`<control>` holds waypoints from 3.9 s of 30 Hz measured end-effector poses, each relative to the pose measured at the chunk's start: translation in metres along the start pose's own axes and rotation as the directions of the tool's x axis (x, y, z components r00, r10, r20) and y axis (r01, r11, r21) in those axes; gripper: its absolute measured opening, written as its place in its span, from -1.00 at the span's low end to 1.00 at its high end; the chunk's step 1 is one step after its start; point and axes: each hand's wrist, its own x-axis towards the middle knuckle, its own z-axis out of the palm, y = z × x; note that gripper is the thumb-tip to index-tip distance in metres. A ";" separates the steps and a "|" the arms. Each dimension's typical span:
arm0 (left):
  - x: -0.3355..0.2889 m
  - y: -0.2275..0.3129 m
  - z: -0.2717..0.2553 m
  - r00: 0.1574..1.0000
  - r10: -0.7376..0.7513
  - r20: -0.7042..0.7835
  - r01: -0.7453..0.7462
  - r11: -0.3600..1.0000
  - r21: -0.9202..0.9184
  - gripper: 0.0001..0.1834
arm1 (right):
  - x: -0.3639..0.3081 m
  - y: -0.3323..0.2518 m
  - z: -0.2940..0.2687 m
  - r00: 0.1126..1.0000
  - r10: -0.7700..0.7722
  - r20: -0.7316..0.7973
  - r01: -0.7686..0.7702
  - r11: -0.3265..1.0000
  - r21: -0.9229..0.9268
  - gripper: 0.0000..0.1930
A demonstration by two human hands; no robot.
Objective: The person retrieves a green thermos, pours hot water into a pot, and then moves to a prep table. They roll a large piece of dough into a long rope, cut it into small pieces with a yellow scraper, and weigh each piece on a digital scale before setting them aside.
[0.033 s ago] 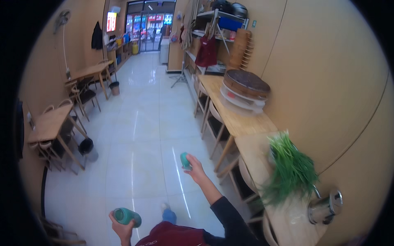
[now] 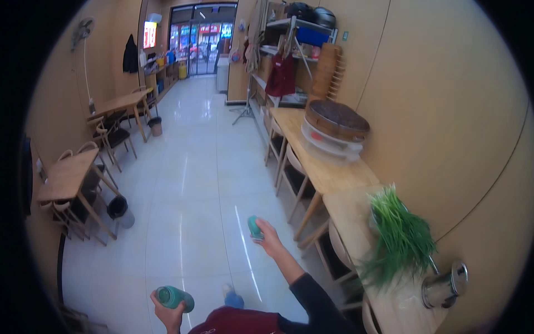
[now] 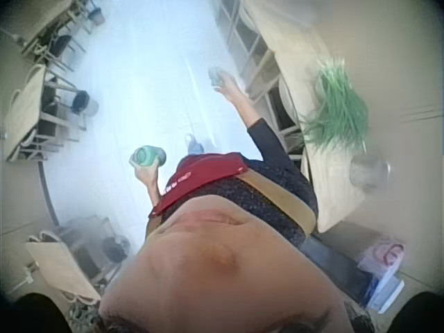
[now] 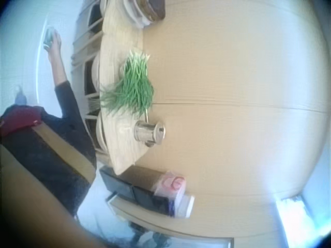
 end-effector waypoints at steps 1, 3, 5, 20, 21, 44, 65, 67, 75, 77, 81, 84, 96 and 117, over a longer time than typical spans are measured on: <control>0.040 0.004 0.014 0.999 0.032 -0.002 -0.032 0.999 -0.009 -0.11 | 0.023 0.001 0.004 0.984 0.114 -0.138 -0.112 0.993 0.023 -0.55; 0.100 0.021 0.042 0.999 0.010 0.039 -0.008 0.999 -0.046 -0.11 | 0.047 0.010 -0.011 0.919 0.229 -0.320 -0.208 0.973 0.099 -0.54; 0.172 0.040 0.070 0.997 0.044 0.069 -0.037 0.995 -0.095 -0.11 | 0.064 0.022 -0.039 0.847 0.260 -0.463 -0.211 0.965 0.157 -0.52; 0.569 0.129 0.338 0.988 0.155 0.029 -0.157 0.983 0.100 -0.11 | 0.530 -0.076 -0.004 0.799 0.046 -0.600 -0.075 0.997 -0.024 -0.62; 0.594 0.133 0.345 0.986 0.159 0.053 -0.164 0.983 0.085 -0.11 | 0.578 -0.094 0.022 0.839 0.040 -0.543 -0.081 0.995 -0.051 -0.62; 1.183 0.465 0.885 0.419 0.755 0.505 -0.479 0.656 -0.583 -0.11 | 1.039 -0.266 -0.060 0.295 -0.322 -0.899 0.127 0.946 -0.297 -0.41; 1.266 1.044 1.321 -0.191 0.974 0.119 -0.508 0.006 -0.861 -0.07 | 1.271 -0.822 -0.002 0.103 -0.992 0.067 -0.264 -0.092 -0.960 -0.19; 1.245 1.068 1.353 -0.204 0.971 0.121 -0.509 0.000 -0.861 -0.04 | 1.279 -0.848 -0.014 0.102 -0.994 0.030 -0.441 -0.072 -0.895 -0.18; 1.188 1.109 1.432 -0.332 0.932 0.149 -0.489 -0.035 -0.872 0.12 | 1.318 -0.897 -0.068 0.230 -0.929 -0.289 -0.770 0.008 -0.638 -0.14; 1.176 1.125 1.446 -0.399 0.911 0.102 -0.390 -0.068 -0.918 0.08 | 1.325 -0.903 -0.075 0.207 -0.925 -0.318 -0.776 0.042 -0.629 -0.14; 1.162 1.142 1.469 -0.398 0.896 0.197 -0.452 -0.005 -0.892 0.03 | 1.342 -0.898 -0.086 0.149 -0.917 -0.369 -0.715 0.158 -0.681 -0.15; 1.145 1.153 1.480 -0.376 0.893 0.247 -0.437 0.064 -0.897 0.02 | 1.343 -0.894 -0.090 0.134 -0.933 -0.334 -0.659 0.168 -0.733 -0.17; 1.089 1.170 1.540 -0.342 0.860 0.378 -0.504 0.172 -0.846 0.09 | 1.340 -0.886 -0.086 0.107 -0.963 -0.248 -0.647 0.122 -0.753 -0.28; 1.296 1.102 1.397 -0.032 0.934 -0.355 -0.022 -0.356 -0.934 -0.35 | 1.334 -0.894 -0.087 0.221 -0.916 -0.335 -0.623 0.131 -0.771 -0.32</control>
